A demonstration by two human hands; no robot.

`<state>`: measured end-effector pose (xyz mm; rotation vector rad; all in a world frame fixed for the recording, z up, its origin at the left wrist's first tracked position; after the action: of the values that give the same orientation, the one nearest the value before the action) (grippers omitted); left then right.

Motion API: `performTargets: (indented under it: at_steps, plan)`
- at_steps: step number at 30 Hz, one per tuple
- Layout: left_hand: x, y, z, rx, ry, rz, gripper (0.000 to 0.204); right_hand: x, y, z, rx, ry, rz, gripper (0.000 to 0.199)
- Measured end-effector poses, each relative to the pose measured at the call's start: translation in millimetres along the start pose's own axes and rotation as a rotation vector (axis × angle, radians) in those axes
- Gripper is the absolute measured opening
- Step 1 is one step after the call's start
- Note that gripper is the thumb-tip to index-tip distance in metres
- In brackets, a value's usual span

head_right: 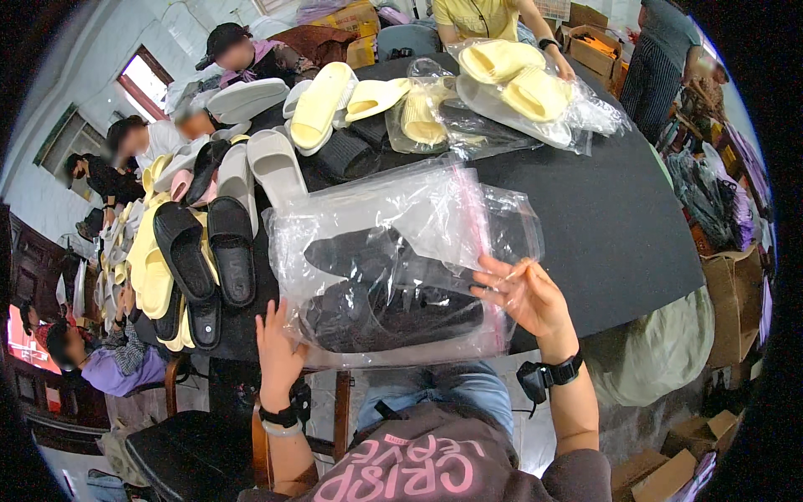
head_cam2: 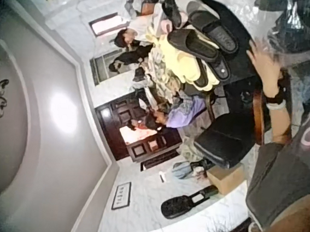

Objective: The person repeatedly picks up pairs of black and yellow slippers, places them into clear plastic bags, and sets the packaged pairs aside on the table. The person handles the slippers and bags by hand throughout the clip.

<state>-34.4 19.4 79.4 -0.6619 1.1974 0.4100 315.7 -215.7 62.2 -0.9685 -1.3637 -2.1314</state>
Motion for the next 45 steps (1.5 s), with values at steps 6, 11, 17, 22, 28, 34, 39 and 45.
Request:
performTargets:
  at_steps: [6,11,17,22,28,34,39,45]
  plan:
    - [-8,19,-38,-0.153,-0.219,-0.346,0.040,8,7,-1,0.214,0.151,0.034,0.037]
    - [-7,-7,-39,-0.019,-0.237,-0.398,0.037,57,25,36,0.326,0.270,-0.910,0.035]
    - [19,-29,-26,0.015,-0.225,-0.542,0.045,90,-17,77,0.106,0.716,-1.510,0.068]
    - [31,-30,-15,0.011,-0.169,-0.533,0.057,111,-36,99,0.050,0.662,-1.641,0.042]
    - [52,-18,-25,-0.028,-0.144,-0.457,0.061,117,-35,101,-0.206,0.633,-1.870,0.043]
    - [52,-16,-20,-0.058,-0.141,-0.439,0.062,84,-45,104,-0.217,0.595,-2.025,0.038]
    - [56,-19,-18,-0.058,-0.129,-0.471,0.063,37,-67,111,-0.075,0.812,-1.686,0.028]
    - [55,-19,-19,-0.038,-0.134,-0.466,0.058,65,-80,114,-0.144,0.714,-1.854,0.035]
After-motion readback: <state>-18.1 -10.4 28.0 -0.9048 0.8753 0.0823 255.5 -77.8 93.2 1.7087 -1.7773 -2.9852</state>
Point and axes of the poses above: each hand's wrist, its own z-axis towards the middle knuckle, its own x-axis out of the palm, y = z × x, the point moved 3 cm from there along z, towards the middle knuckle, and after that the axes turned 6 degrees about -z, right-handed, at the moved point
